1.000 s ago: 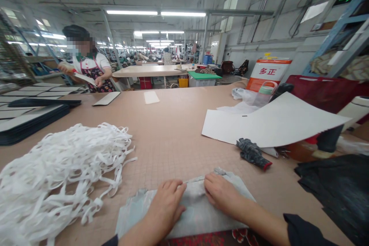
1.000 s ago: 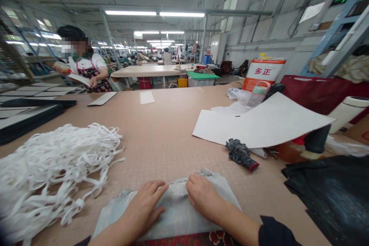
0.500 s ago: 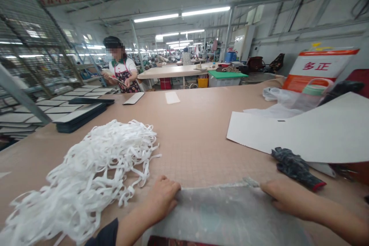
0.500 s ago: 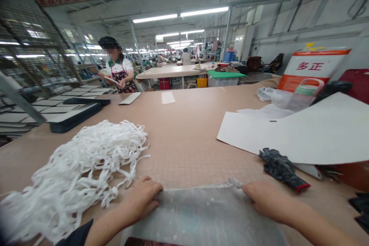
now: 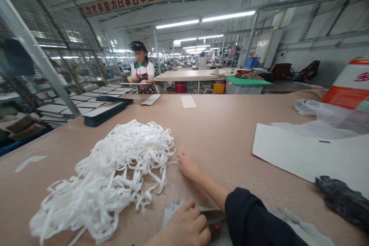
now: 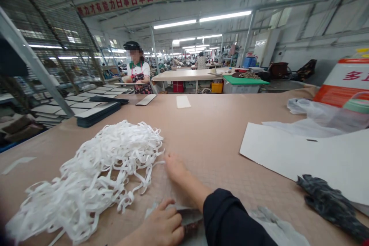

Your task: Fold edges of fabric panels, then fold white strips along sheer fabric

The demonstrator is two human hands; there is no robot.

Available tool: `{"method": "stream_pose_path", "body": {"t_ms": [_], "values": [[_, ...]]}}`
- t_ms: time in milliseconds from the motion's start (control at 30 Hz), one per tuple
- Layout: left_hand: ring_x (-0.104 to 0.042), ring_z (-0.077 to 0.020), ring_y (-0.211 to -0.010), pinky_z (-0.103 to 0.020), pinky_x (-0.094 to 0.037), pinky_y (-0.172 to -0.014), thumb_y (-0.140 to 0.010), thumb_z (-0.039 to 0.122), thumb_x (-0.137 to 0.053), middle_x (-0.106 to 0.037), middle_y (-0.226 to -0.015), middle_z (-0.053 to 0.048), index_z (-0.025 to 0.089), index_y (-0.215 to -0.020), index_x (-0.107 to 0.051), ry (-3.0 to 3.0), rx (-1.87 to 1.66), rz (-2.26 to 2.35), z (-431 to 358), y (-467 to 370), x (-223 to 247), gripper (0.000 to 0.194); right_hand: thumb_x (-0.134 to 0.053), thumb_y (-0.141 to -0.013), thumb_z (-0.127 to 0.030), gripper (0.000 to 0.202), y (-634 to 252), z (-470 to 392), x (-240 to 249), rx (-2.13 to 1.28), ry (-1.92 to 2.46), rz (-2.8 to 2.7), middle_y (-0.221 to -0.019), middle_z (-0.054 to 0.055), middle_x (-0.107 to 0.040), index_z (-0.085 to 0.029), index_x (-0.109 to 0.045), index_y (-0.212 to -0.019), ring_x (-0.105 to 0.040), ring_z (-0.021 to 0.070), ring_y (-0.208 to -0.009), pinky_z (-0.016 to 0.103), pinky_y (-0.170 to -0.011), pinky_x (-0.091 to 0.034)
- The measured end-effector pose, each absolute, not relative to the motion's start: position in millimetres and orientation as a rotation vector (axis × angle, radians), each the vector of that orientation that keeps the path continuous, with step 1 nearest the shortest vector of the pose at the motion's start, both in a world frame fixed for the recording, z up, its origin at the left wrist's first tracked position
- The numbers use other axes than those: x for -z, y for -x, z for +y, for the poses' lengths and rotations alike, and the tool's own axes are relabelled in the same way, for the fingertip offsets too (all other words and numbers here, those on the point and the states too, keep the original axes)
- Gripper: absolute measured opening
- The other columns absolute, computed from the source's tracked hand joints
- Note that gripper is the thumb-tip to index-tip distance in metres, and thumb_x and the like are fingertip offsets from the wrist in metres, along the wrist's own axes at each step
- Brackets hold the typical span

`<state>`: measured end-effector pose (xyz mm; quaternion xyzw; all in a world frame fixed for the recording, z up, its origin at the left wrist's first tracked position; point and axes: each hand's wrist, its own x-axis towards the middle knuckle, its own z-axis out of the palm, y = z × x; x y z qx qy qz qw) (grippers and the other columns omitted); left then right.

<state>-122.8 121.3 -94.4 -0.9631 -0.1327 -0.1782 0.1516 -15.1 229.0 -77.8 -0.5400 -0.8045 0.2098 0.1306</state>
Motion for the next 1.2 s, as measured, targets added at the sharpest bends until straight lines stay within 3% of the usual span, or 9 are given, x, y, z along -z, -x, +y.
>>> {"method": "stream_pose_path", "body": {"t_ms": [100,167,300,433,567,667,833,1067,1200], "values": [[-0.039,-0.0108,-0.049,-0.028,-0.032,-0.056,-0.080,0.019,-0.052,-0.044,-0.053,0.004,0.019,-0.063,-0.046,2.661,0.650,-0.284,122.4,122.8,95.8,0.018,-0.044,-0.081,-0.016,0.022,26.4,246.1,92.3,-0.577,1.671,-2.238,-0.109,0.017,-0.053,-0.011,-0.057,-0.098,-0.046,0.0255,-0.104,0.034,-0.084,-0.034],[-0.041,-0.0110,-0.050,-0.028,-0.031,-0.054,-0.078,0.019,-0.055,-0.045,-0.054,0.004,0.019,-0.063,-0.047,2.669,0.679,-0.285,122.9,125.6,93.8,0.017,-0.045,-0.078,-0.015,0.016,23.4,248.6,100.2,-0.618,1.694,-2.203,-0.102,0.014,-0.056,-0.013,-0.059,-0.087,-0.048,0.0228,-0.098,0.031,-0.080,-0.036],[-0.053,-0.0182,-0.085,-0.033,-0.040,-0.077,-0.079,0.032,-0.056,-0.059,-0.090,-0.003,0.021,-0.091,-0.055,2.913,0.730,-0.654,130.2,138.5,83.7,0.017,-0.048,-0.071,-0.013,0.009,-4.2,236.5,103.9,-0.792,1.689,-2.133,-0.075,0.004,-0.059,-0.015,-0.057,-0.072,-0.051,0.0153,-0.071,0.025,-0.063,-0.035],[-0.038,-0.0243,-0.117,-0.042,-0.030,-0.098,-0.076,0.016,-0.051,-0.044,-0.128,-0.011,0.019,-0.123,-0.042,2.961,0.883,-1.421,159.0,148.0,84.0,0.048,-0.048,-0.060,-0.011,0.006,-42.1,204.8,85.5,-1.006,1.605,-2.043,-0.058,-0.003,-0.050,-0.016,-0.051,-0.058,-0.044,0.0118,-0.060,0.023,-0.055,-0.031],[-0.056,-0.0199,-0.088,-0.035,-0.041,-0.084,-0.077,0.024,-0.048,-0.065,-0.090,-0.005,0.018,-0.101,-0.059,3.145,0.745,-1.796,190.0,147.0,92.9,0.027,-0.045,-0.059,-0.015,0.004,-84.4,166.2,61.4,-1.238,1.463,-1.827,-0.064,-0.002,-0.054,-0.017,-0.048,-0.058,-0.049,0.0123,-0.064,0.023,-0.058,-0.037],[-0.053,-0.0123,-0.056,-0.021,-0.041,-0.055,-0.080,0.032,-0.042,-0.058,-0.056,0.001,0.016,-0.068,-0.062,3.280,0.620,-1.807,199.3,145.5,93.3,0.029,-0.047,-0.061,-0.020,0.006,-123.5,145.7,51.5,-1.466,1.169,-1.204,-0.083,0.002,-0.061,-0.018,-0.052,-0.059,-0.055,0.0161,-0.083,0.029,-0.076,-0.042],[-0.053,-0.0115,-0.061,-0.019,-0.038,-0.057,-0.079,0.035,-0.043,-0.060,-0.062,0.003,0.016,-0.070,-0.062,3.322,0.563,-1.781,206.2,138.4,77.6,0.028,-0.057,-0.060,-0.021,0.005,-165.4,128.2,38.8,-1.577,0.665,-0.600,-0.093,0.005,-0.066,-0.019,-0.057,-0.055,-0.052,0.0214,-0.106,0.035,-0.099,-0.031],[-0.053,-0.0216,-0.091,-0.031,-0.036,-0.084,-0.074,0.028,-0.048,-0.063,-0.092,-0.007,0.017,-0.085,-0.062,2.975,0.658,-1.834,243.3,161.0,58.1,0.021,-0.059,-0.060,-0.021,0.004,-193.8,115.7,4.8,-1.331,0.521,-0.549,-0.063,-0.003,-0.058,-0.019,-0.059,-0.056,-0.057,0.0130,-0.072,0.035,-0.092,-0.041],[-0.055,-0.0251,-0.084,-0.038,-0.037,-0.081,-0.075,0.028,-0.044,-0.064,-0.083,-0.009,0.017,-0.077,-0.062,2.817,0.705,-1.952,247.0,180.1,53.6,0.022,-0.067,-0.060,-0.021,0.005,-224.1,115.3,2.5,-1.040,0.668,-0.453,-0.065,-0.004,-0.061,-0.019,-0.062,-0.060,-0.056,0.0097,-0.067,0.027,-0.081,-0.048]]}}
